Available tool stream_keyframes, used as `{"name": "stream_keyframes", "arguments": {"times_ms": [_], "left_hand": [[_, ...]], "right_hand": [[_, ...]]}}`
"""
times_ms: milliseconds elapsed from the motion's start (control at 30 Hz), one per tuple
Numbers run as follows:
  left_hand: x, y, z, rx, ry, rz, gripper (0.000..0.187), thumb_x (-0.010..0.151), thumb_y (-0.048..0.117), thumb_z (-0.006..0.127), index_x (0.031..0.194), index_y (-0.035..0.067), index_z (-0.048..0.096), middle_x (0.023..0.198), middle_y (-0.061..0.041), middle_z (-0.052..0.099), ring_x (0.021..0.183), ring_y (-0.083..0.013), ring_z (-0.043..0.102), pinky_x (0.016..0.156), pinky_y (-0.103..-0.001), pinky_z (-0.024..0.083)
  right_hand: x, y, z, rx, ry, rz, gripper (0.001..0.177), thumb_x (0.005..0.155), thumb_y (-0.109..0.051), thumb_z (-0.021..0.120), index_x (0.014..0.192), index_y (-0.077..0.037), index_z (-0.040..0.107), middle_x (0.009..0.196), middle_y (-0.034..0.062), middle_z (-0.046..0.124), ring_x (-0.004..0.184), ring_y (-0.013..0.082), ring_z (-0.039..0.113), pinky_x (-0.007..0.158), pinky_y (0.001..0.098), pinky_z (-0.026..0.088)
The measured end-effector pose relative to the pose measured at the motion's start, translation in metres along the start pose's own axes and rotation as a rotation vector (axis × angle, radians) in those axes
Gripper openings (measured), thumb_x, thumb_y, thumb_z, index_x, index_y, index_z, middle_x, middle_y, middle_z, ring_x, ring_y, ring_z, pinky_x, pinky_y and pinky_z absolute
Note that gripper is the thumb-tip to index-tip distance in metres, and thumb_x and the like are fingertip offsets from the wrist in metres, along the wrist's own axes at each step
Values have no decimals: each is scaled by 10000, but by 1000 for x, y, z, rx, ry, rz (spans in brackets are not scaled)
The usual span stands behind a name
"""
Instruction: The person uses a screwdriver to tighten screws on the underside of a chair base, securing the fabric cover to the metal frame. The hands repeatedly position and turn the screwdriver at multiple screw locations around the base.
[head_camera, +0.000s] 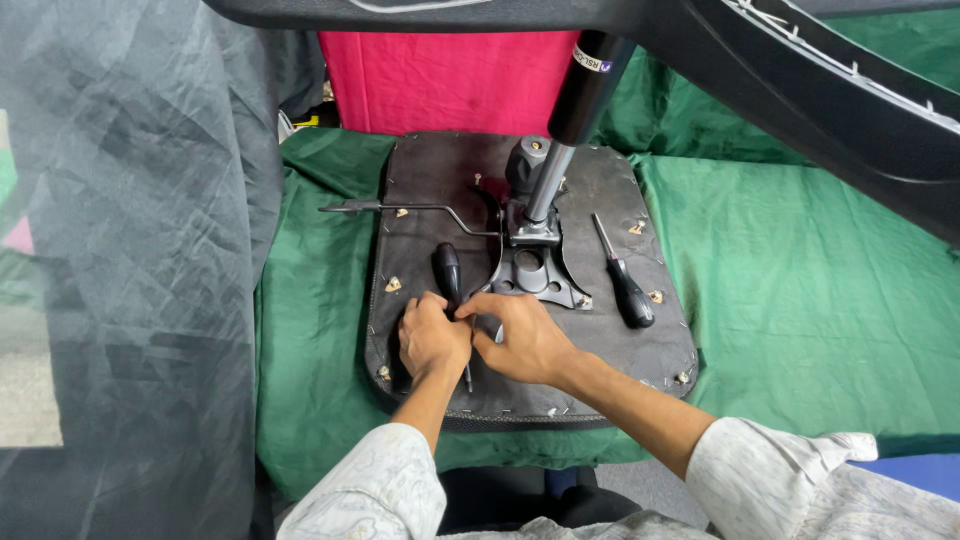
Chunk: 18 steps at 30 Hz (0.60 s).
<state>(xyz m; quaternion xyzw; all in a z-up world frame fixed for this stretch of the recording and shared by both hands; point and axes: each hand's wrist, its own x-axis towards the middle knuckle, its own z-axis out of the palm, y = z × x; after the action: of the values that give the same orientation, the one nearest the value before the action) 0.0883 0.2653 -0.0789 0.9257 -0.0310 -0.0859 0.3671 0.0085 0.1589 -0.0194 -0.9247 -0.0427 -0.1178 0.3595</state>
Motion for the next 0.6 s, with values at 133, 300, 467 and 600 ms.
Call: {"name": "stream_keyframes", "arguments": {"times_ms": [133,300,467,600], "left_hand": [[6,-12,-5,-42,-36,78,440,821,406,788,1076,60,693,1145,-146,667,1074,-376,662,924,-481,524],[16,-26,-8,-116,-79,45,462,908,458,650,1058,24,707,1152,-176,696,1090,-385,678,956,-481,525],[18,-28,-14,-176,-15,147,494,937,454,531,1065,-2,672,1170,-239,669,1078,-442,646,945,-518,493],[3,-25,-25,-211,-55,131,445,972,409,448,998,16,654,1178,-226,664,1041,-469,634,922,-551,475]], "right_hand": [[4,2,3,16,-24,75,366,772,-74,650,1131,-52,718,1117,142,754,1026,306,733,854,389,588],[7,5,9,149,6,204,340,815,-109,621,1141,-54,697,1132,98,746,1056,242,741,796,361,617],[20,4,18,276,53,430,293,901,-267,668,1093,-51,713,953,73,776,825,170,763,722,307,600],[23,-4,15,437,57,581,380,896,-379,657,1087,-51,635,869,37,740,695,117,714,616,259,604]]}}
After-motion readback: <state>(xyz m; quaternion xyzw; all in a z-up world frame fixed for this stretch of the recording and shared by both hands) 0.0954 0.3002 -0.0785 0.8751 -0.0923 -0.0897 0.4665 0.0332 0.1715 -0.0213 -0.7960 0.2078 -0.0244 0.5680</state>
